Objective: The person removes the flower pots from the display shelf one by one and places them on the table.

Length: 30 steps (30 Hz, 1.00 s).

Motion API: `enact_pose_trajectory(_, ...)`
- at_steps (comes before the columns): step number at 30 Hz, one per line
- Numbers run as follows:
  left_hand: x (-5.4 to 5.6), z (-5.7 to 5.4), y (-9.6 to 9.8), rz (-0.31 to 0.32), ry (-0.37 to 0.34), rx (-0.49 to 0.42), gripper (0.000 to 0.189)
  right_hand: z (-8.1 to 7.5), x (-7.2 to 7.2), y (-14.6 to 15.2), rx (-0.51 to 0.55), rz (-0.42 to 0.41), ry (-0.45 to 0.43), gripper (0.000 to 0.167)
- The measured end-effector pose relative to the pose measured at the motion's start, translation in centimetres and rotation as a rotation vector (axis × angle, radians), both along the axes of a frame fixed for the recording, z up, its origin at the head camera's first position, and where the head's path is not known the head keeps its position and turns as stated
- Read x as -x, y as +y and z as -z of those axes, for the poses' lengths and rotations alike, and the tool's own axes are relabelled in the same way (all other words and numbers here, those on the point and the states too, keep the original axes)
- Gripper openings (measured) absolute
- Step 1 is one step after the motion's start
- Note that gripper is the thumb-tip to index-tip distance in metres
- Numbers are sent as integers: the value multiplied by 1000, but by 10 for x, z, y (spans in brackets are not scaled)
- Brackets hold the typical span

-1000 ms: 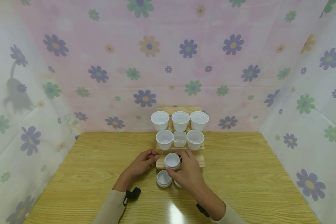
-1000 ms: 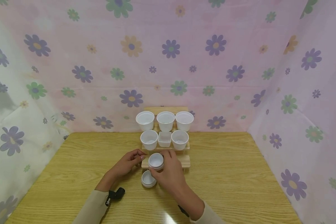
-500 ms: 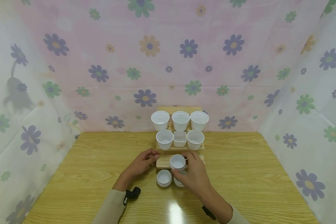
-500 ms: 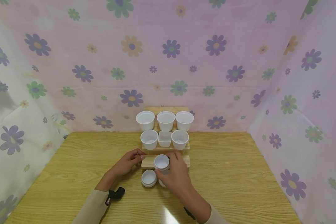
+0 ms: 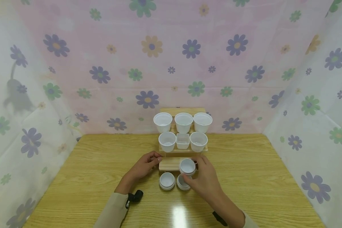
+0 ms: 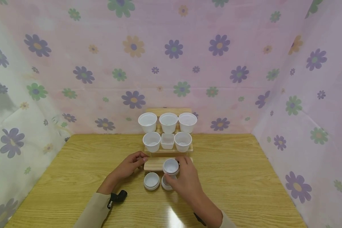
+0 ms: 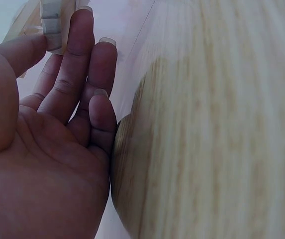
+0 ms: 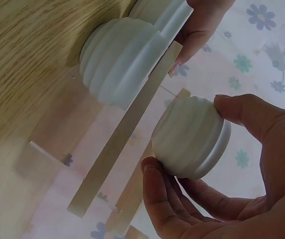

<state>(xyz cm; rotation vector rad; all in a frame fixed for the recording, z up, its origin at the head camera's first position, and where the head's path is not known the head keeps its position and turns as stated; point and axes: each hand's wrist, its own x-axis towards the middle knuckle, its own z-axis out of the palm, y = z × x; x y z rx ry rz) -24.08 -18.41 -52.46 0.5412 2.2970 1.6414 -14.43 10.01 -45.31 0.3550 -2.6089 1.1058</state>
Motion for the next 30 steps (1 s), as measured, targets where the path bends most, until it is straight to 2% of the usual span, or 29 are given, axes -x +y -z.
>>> enact_pose_trajectory(7, 1, 0, 0, -1, 5, 5, 28, 2, -2, 8, -21, 24, 18, 58)
enact_pose_trajectory(23, 2, 3, 0, 5, 6, 5, 28, 7, -8, 22, -39, 51, -40, 57)
enact_pose_trajectory(30, 2, 2, 0, -4, 18, 26, 28, 8, -10, 26, -42, 44, -30, 55)
